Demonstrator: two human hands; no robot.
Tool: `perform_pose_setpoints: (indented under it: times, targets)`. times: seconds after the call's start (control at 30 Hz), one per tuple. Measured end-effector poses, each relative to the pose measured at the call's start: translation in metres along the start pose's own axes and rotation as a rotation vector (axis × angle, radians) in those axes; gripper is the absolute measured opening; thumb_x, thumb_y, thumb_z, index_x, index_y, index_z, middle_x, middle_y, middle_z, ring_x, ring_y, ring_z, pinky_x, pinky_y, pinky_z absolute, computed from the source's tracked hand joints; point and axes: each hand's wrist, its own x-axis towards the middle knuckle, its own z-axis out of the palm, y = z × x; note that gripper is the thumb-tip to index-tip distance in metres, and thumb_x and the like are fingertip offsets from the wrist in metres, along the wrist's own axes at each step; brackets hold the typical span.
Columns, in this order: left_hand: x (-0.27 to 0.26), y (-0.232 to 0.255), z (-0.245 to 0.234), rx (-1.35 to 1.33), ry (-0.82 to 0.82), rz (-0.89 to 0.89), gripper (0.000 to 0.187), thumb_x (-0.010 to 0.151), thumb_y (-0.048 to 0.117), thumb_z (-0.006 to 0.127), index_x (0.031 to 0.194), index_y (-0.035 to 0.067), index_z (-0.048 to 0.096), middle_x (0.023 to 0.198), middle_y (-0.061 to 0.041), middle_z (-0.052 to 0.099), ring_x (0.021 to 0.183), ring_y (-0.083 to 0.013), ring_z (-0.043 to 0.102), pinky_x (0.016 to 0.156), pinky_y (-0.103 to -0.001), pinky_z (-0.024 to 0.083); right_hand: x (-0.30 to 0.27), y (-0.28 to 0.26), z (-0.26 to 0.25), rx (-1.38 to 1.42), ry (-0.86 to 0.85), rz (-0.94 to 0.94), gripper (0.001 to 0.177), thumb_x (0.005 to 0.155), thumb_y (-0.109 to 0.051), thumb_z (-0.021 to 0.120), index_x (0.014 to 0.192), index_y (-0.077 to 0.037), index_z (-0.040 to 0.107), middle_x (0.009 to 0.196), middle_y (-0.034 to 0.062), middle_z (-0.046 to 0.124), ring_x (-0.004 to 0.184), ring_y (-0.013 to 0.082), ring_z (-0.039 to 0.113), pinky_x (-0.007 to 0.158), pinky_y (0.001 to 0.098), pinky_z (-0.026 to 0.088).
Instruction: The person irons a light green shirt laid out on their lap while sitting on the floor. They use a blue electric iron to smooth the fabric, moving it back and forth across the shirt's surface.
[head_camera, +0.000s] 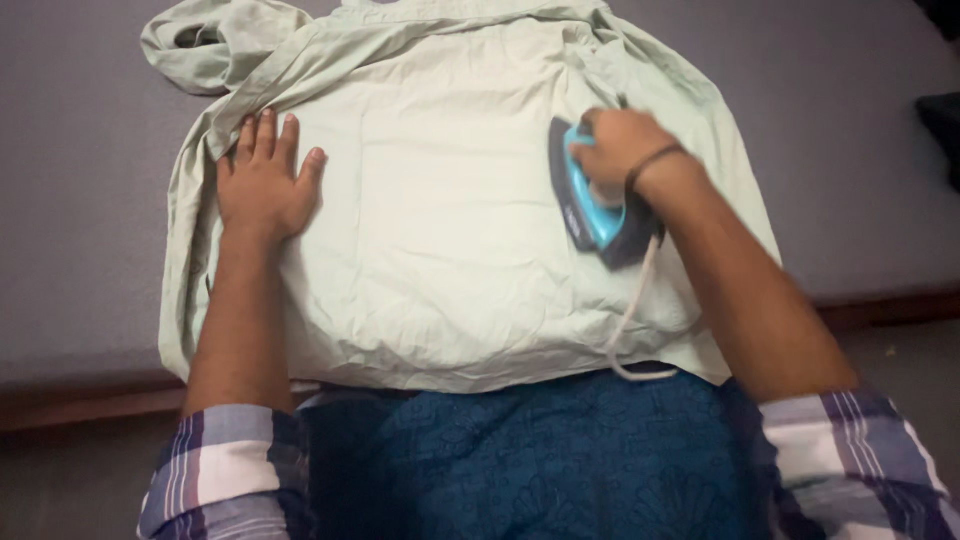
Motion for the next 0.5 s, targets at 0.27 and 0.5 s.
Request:
perform_pose_setpoints:
  times: [0.27, 0.5]
  targets:
    - [0.000, 0.004, -0.001, -0.003, -0.004, -0.015, 0.072, 0.102, 0.059, 0.035, 0.161, 0.018, 0.035, 0.170, -0.009, 0.024, 0.156, -0.0283, 0.017, 0.120, -0.060, 0.015, -0.007, -0.026, 0.009, 0.043, 0.057, -0.135, 0.050, 0.091, -0.038, 0.068, 0.131, -0.008, 0.066, 0.114, 0.0248, 0.071, 0.107, 0.0439, 0.067, 0.095, 0.0502, 0.052]
    - [-0.002, 0.003, 0.002, 0.019, 0.027, -0.002, 0.070, 0.104, 0.057, 0.036, 0.161, 0.016, 0.038, 0.170, -0.010, 0.026, 0.156, -0.0290, 0.019, 0.120, -0.060, 0.016, 0.092, -0.019, 0.007, -0.003, 0.081, -0.086, 0.049, 0.087, -0.040, 0.071, 0.123, -0.005, 0.072, 0.116, 0.0254, 0.071, 0.108, 0.0421, 0.067, 0.096, 0.0477, 0.052]
